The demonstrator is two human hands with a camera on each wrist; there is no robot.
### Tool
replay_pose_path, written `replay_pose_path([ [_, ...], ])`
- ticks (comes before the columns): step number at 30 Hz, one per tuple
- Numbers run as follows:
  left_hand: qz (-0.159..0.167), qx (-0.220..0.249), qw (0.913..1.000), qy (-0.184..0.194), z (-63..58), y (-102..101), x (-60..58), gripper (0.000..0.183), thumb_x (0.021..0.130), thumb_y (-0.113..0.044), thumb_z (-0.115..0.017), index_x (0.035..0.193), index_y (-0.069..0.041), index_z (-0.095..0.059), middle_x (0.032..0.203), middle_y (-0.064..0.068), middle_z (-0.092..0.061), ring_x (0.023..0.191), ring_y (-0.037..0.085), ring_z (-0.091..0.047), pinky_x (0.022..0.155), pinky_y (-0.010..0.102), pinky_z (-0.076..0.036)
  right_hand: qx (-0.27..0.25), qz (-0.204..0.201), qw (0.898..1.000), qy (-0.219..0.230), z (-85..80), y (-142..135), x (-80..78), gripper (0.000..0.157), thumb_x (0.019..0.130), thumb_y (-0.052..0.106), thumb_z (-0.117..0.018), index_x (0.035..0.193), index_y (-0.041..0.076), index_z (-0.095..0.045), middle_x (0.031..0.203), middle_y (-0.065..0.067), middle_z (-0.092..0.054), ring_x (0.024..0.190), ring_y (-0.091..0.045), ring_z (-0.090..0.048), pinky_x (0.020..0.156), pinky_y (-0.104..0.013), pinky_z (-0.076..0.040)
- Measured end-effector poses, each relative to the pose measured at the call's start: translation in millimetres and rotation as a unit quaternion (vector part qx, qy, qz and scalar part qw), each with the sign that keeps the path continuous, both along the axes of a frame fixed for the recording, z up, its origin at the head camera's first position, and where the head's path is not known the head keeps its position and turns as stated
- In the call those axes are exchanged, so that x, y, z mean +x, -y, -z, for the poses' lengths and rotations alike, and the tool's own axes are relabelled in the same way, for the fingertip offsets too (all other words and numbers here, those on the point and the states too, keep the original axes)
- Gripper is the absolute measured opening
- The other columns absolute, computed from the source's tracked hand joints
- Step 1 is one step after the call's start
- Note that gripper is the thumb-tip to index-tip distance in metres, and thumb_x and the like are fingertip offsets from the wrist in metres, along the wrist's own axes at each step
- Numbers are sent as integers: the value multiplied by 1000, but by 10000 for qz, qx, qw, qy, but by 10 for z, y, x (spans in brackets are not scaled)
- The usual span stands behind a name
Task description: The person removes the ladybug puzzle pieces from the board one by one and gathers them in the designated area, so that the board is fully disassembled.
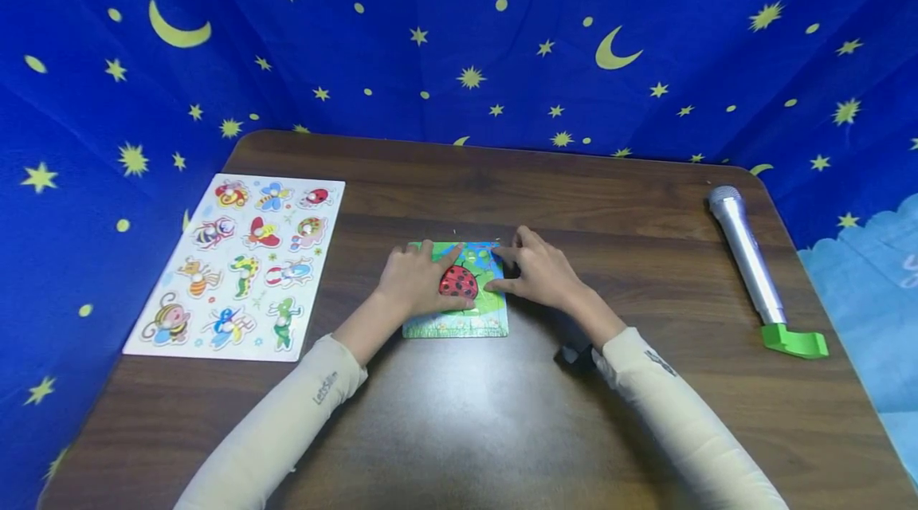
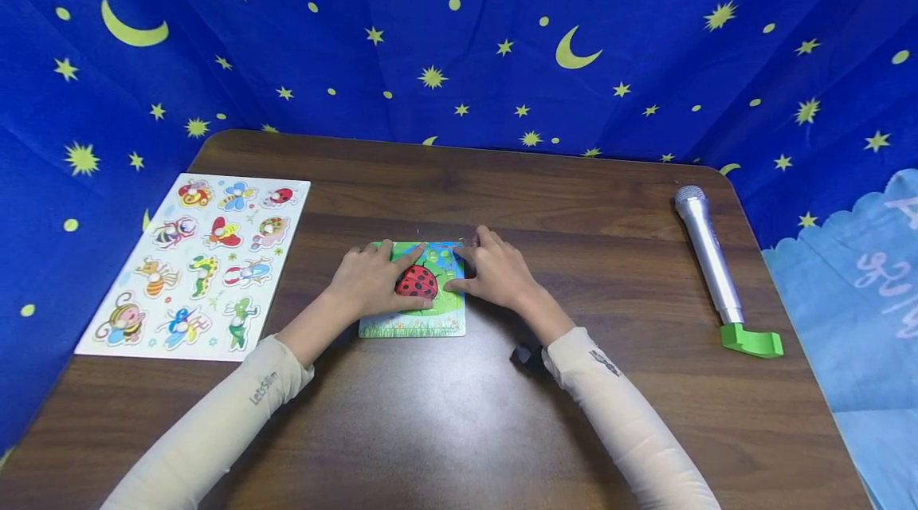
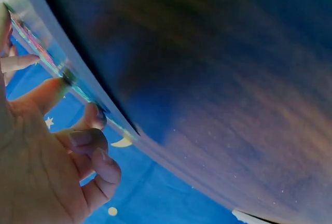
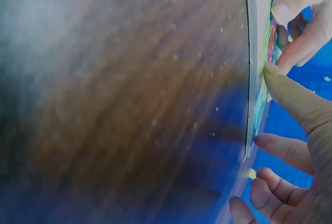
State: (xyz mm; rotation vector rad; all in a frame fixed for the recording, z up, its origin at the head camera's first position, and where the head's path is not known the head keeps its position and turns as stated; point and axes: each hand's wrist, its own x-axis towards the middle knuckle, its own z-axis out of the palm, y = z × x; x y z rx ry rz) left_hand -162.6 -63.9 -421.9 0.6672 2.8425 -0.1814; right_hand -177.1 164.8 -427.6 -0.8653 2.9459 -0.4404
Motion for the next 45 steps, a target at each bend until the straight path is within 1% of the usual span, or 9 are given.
replay_pose_path([
  [4,-111,-54,9999,46,19,-3,6,102,77,-92,-37,159,-34,-20,147,24,-47,97,35,-64,73,39,-51,-159,56,9998,61,34,40,2,69,78,47,-82,131,6,-65,95,-9,-48,70,-15,-41,50,-25,-36],
  [11,-220,17,9997,95,34,-19,16,102,76,-92,-39,158,-34,-20,145,24,-48,74,23,-55,56,31,-41,-118,137,9998,99,46,91,-13,75,78,48,-82,131,-1,-62,95,-8,-48,72,-15,-39,53,-25,-34],
  [19,-246,64,9997,52,64,-23,25,102,75,-92,-40,158,-36,-20,144,23,-48,56,14,-40,46,26,-33,145,-71,9991,-393,52,73,-10,72,78,52,-80,126,0,-67,103,-12,-57,82,-20,-52,59,-33,-49],
  [24,-252,159,9996,28,73,-28,26,102,75,-91,-42,158,-36,-21,144,24,-48,51,11,-33,45,25,-31,177,-185,9990,-372,51,60,-35,70,79,52,-79,126,1,-67,106,-11,-59,88,-22,-57,65,-36,-53],
  [30,-304,114,9995,47,78,-27,29,102,76,-92,-40,158,-35,-20,143,24,-49,50,10,-27,44,24,-27,-135,17,9997,199,26,111,-92,71,74,44,-86,125,-2,-67,101,-9,-54,77,-17,-47,56,-28,-41],
  [34,-318,158,9994,49,78,-33,39,102,76,-92,-39,158,-36,-19,146,25,-47,49,9,-24,44,23,-24,-174,200,9996,-42,19,141,-52,73,72,43,-88,123,-5,-67,99,-9,-54,75,-17,-45,59,-28,-39],
  [36,-300,169,9994,44,84,-36,43,102,76,-92,-39,158,-36,-19,146,25,-46,49,9,-24,44,23,-24,-157,339,9992,-171,31,144,-16,75,71,44,-88,123,-6,-67,98,-10,-53,74,-17,-45,60,-29,-40],
  [42,-311,110,9995,15,78,-36,46,102,76,-92,-39,158,-35,-19,145,24,-47,50,9,-25,44,23,-26,-468,887,9949,110,81,177,39,72,71,45,-88,120,-4,-69,97,-9,-52,77,-19,-49,63,-35,-47],
  [45,-335,138,9993,28,82,-34,53,102,76,-91,-40,158,-34,-20,146,26,-46,49,9,-25,44,24,-25,-434,935,9946,92,83,226,50,74,71,47,-87,121,-4,-68,98,-9,-52,79,-20,-51,62,-37,-50],
])
